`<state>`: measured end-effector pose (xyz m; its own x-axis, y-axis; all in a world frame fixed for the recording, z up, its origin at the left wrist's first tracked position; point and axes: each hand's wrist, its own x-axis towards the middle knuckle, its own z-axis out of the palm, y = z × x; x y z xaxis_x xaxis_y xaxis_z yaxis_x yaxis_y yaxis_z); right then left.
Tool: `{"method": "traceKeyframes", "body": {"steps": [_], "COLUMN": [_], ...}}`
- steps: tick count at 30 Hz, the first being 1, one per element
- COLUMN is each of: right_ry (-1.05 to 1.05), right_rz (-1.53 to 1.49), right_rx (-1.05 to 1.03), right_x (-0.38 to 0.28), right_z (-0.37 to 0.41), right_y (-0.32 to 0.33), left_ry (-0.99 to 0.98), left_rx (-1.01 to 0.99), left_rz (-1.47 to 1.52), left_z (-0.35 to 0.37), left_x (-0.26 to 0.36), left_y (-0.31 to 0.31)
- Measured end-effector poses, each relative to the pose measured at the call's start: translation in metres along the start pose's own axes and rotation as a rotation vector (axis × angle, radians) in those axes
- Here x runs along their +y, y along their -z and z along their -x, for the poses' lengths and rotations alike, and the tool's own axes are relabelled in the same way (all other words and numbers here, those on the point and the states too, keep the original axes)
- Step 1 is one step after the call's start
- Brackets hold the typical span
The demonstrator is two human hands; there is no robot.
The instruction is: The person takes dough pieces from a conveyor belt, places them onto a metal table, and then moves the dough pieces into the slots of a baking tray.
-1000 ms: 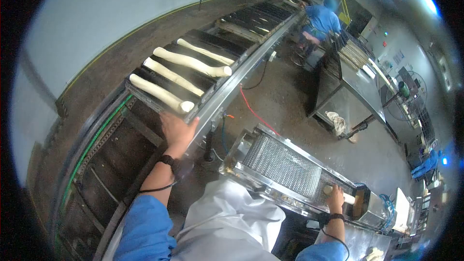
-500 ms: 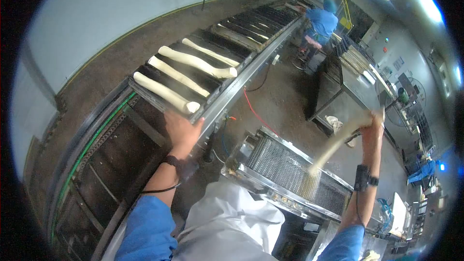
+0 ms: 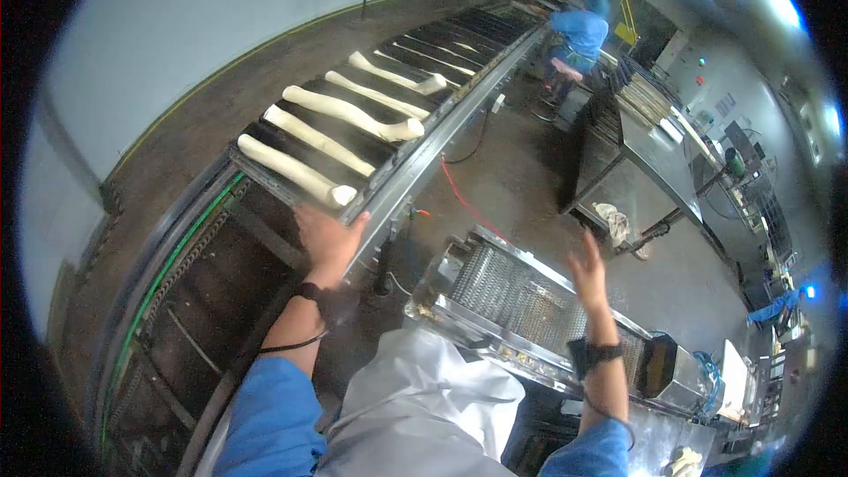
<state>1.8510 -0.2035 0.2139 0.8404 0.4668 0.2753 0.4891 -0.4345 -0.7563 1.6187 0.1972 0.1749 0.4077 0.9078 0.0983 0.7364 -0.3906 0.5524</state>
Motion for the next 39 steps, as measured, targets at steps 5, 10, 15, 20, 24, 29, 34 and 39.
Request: {"method": "traceKeyframes", "body": {"steps": [5,10,15,20,24,29,34,39], "right_ry": [-0.388,-0.584,-0.615,-0.588,-0.496,-0.584,-0.585,-0.638], "right_rz": [0.916,0.949,0.966,1.007,1.047,0.995,0.953,0.964], "right_rx": [0.299,0.405,0.379,0.430,0.444,0.426,0.404,0.316], "right_x": [0.130,0.139,0.143,0.154,0.163,0.131,0.125,0.106], "right_z": [0.157,0.198,0.195,0.196,0.203,0.196,0.194,0.188], "right_y": [0.017,0.023,0.028,0.027,0.029,0.032,0.031,0.032], "left_ry": [0.069,0.168,0.225,0.393,0.520,0.449,0.434,-0.192], "left_rx": [0.128,0.234,0.360,0.248,0.295,0.277,0.373,0.477], "left_rz": [0.203,0.497,0.679,0.714,0.963,0.857,0.403,0.003], "left_z": [-0.004,-0.013,0.009,0.022,0.027,0.028,0.045,0.071], "left_x": [-0.012,-0.044,-0.037,-0.046,-0.067,-0.106,-0.129,-0.099], "left_y": [-0.006,-0.012,0.019,0.042,0.050,0.055,0.070,0.117]}}
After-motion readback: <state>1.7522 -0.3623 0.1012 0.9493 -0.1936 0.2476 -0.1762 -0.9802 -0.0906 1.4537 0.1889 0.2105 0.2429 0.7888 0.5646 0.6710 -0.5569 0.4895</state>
